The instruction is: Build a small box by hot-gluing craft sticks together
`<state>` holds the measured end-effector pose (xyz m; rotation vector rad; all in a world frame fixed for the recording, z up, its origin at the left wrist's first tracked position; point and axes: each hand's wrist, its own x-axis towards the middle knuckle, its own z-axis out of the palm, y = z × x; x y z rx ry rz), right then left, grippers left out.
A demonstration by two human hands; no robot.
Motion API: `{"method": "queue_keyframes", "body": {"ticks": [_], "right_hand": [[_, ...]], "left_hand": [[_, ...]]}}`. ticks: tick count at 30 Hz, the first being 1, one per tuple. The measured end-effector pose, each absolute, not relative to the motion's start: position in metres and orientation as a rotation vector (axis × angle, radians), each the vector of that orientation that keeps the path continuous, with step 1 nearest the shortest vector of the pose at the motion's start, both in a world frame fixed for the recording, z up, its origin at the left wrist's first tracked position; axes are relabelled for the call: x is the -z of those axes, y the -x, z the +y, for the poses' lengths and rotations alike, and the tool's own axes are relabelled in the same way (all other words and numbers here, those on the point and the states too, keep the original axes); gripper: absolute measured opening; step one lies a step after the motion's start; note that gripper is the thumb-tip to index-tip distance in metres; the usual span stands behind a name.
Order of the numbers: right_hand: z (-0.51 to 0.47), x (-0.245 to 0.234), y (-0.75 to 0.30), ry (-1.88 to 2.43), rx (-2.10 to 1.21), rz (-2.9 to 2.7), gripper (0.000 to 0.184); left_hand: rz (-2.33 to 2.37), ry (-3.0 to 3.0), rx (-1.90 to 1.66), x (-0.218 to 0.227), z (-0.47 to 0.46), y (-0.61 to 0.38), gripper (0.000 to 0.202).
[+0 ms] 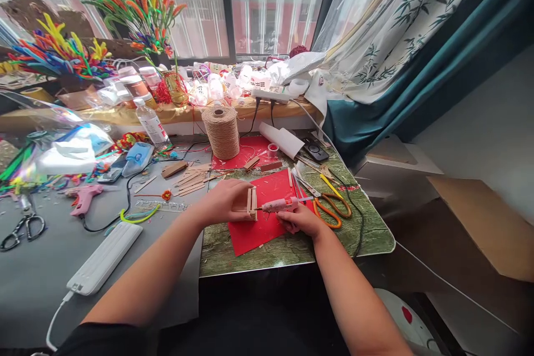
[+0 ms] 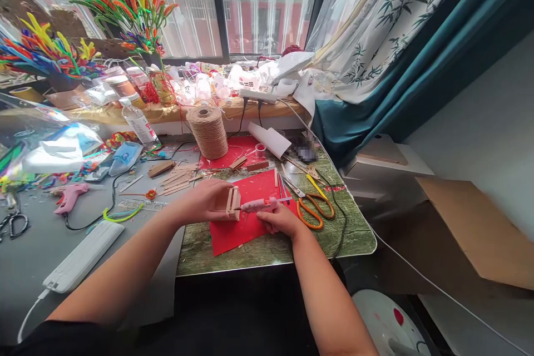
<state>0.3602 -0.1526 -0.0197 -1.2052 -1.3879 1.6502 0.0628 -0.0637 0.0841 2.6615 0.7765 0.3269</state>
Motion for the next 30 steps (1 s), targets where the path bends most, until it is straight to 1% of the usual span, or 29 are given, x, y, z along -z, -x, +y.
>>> {"method": "queue_keyframes", "body": {"ticks": [2, 6, 13, 17, 22, 30], "right_hand": [[-0.152, 0.021, -0.360, 1.195, -1.662, -1.372, 0.035], [-0.151, 0.024, -0.361, 1.185, -1.675, -1.348, 0.036], [-0.153, 0.022, -0.361, 1.119, -1.673, -1.301, 0.033], [-0.153, 0.023, -0.359, 1.070, -1.621, -1.175, 0.031], [-0.151, 0.028, -0.355, 1.090, -1.554, -1.053, 0.032], [-0.148, 0.034, -0.356, 1.026, -1.536, -0.938, 0.032]], "left_hand": [[0.779, -2.663, -0.331, -0.082, -0.065, -0.067, 0.076], [0.783, -2.669, -0.338, -0.079, -0.067, -0.072, 0.079], [0.819, -2.639, -0.389, -0.073, -0.065, -0.076, 0.083], [0.824, -2.642, -0.390, -0.072, -0.065, -0.077, 0.083], [0.843, -2.633, -0.386, -0.073, -0.064, -0.077, 0.085], [0.856, -2.650, -0.340, -0.072, -0.064, -0.078, 0.084]]}}
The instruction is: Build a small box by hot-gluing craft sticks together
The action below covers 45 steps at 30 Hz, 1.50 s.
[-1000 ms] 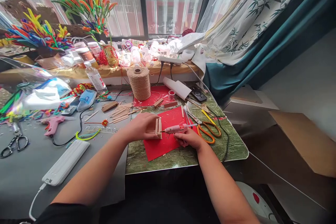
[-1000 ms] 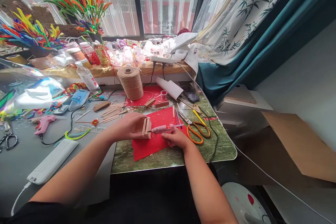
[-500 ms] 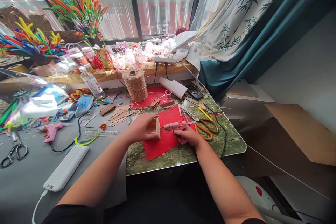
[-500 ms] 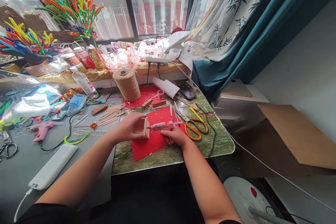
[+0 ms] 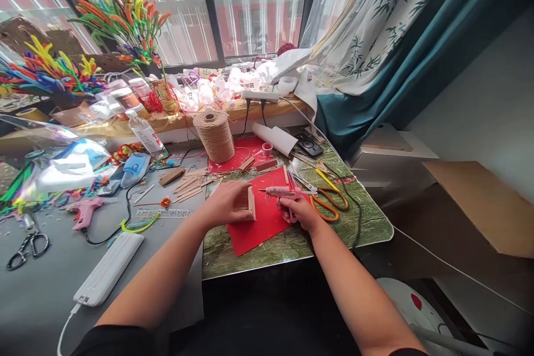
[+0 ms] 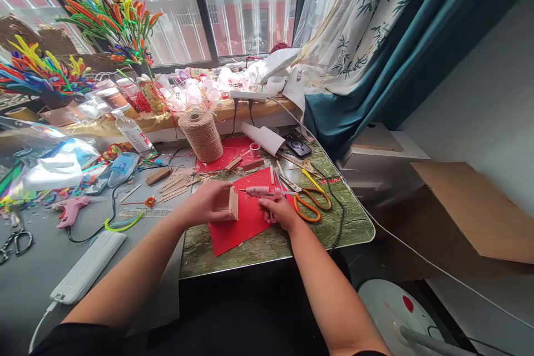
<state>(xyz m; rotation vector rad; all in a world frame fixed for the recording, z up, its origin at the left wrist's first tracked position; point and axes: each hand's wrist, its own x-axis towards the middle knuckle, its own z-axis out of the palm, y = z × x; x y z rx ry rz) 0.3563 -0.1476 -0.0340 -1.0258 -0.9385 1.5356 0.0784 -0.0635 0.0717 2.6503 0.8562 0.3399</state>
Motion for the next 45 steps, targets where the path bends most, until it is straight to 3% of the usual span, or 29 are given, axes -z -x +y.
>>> {"method": "queue_keyframes", "body": {"ticks": [6, 14, 45], "right_hand": [[-0.147, 0.031, -0.354, 1.008, -1.524, -0.900, 0.031], [-0.145, 0.029, -0.356, 0.931, -1.475, -0.825, 0.027], [-0.145, 0.030, -0.356, 0.947, -1.488, -0.826, 0.028]], "left_hand": [[0.873, -2.652, -0.304, -0.073, -0.065, -0.080, 0.081], [0.889, -2.653, -0.271, -0.075, -0.065, -0.084, 0.096], [0.846, -2.608, -0.307, -0.066, -0.062, -0.082, 0.097]]}}
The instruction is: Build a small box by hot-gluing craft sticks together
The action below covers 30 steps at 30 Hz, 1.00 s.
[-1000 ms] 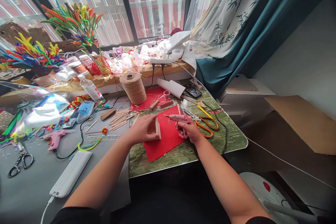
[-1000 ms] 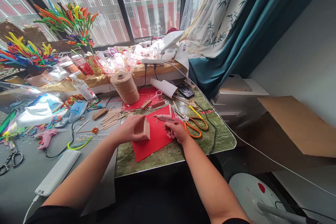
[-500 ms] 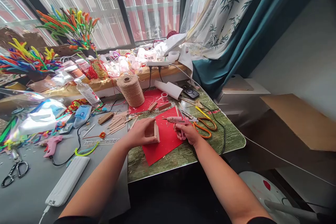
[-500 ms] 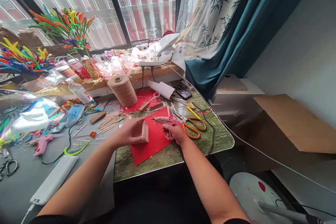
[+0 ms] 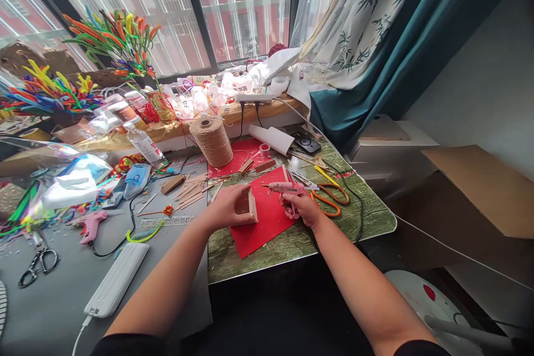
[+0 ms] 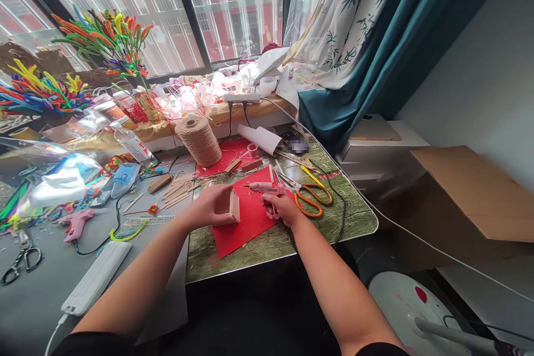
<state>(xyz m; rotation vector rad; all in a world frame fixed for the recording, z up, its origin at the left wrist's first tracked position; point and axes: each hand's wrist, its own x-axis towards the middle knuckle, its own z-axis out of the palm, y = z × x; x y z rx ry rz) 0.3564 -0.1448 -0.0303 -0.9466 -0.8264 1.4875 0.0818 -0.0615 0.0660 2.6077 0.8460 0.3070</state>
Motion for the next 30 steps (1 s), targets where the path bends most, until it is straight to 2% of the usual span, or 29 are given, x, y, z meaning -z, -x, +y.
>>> {"method": "queue_keyframes", "body": {"ticks": [13, 21, 27, 30], "right_hand": [[-0.145, 0.030, -0.358, 0.950, -1.476, -0.823, 0.029], [-0.145, 0.030, -0.357, 0.938, -1.476, -0.812, 0.028], [-0.145, 0.029, -0.357, 0.904, -1.477, -0.814, 0.027], [-0.145, 0.030, -0.357, 0.905, -1.479, -0.815, 0.029]], "left_hand": [[0.906, -2.626, -0.221, -0.068, -0.062, -0.087, 0.098], [0.915, -2.674, -0.147, -0.067, -0.063, -0.086, 0.107], [0.916, -2.635, -0.135, -0.076, -0.064, -0.088, 0.092], [0.903, -2.635, -0.144, -0.076, -0.063, -0.088, 0.091]]}}
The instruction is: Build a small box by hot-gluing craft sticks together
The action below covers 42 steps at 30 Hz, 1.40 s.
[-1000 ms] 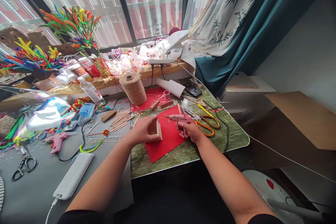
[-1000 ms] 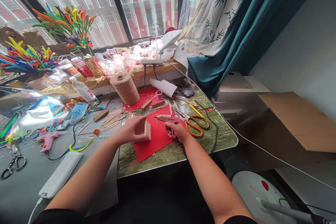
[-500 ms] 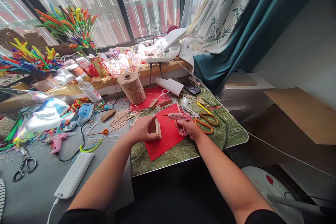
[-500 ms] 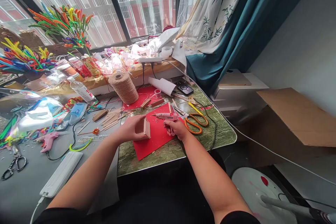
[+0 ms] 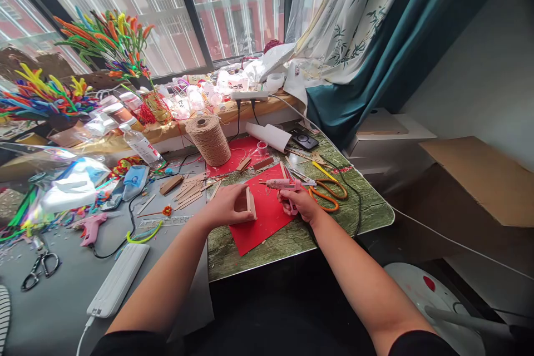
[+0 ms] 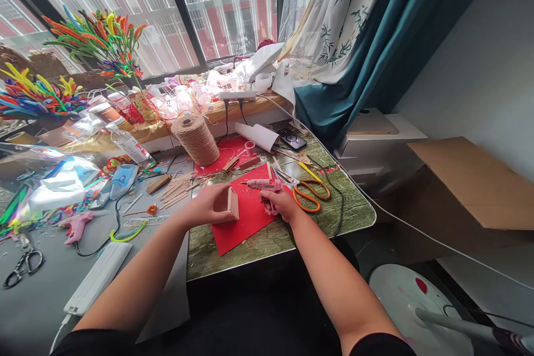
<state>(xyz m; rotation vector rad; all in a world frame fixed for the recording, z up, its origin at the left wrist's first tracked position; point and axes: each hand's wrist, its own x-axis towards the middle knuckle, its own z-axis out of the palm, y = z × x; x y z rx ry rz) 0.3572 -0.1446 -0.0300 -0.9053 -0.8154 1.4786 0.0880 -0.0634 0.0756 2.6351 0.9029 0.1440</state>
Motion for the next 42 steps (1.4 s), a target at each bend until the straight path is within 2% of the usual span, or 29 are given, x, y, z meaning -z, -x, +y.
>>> {"method": "queue_keyframes", "body": {"ticks": [16, 22, 27, 36, 42], "right_hand": [[-0.143, 0.032, -0.358, 0.927, -1.474, -0.830, 0.029], [-0.144, 0.026, -0.356, 0.934, -1.472, -0.816, 0.025], [-0.146, 0.018, -0.355, 0.934, -1.494, -0.807, 0.026], [-0.144, 0.023, -0.354, 0.943, -1.492, -0.800, 0.027], [-0.144, 0.026, -0.356, 0.955, -1.520, -0.798, 0.029]], "left_hand": [[0.924, -2.644, -0.133, -0.072, -0.063, -0.088, 0.093], [0.917, -2.652, -0.132, -0.067, -0.061, -0.087, 0.103], [0.906, -2.643, -0.118, -0.068, -0.058, -0.088, 0.094], [0.936, -2.640, -0.116, -0.068, -0.058, -0.089, 0.095], [0.931, -2.644, -0.110, -0.071, -0.061, -0.087, 0.107]]}}
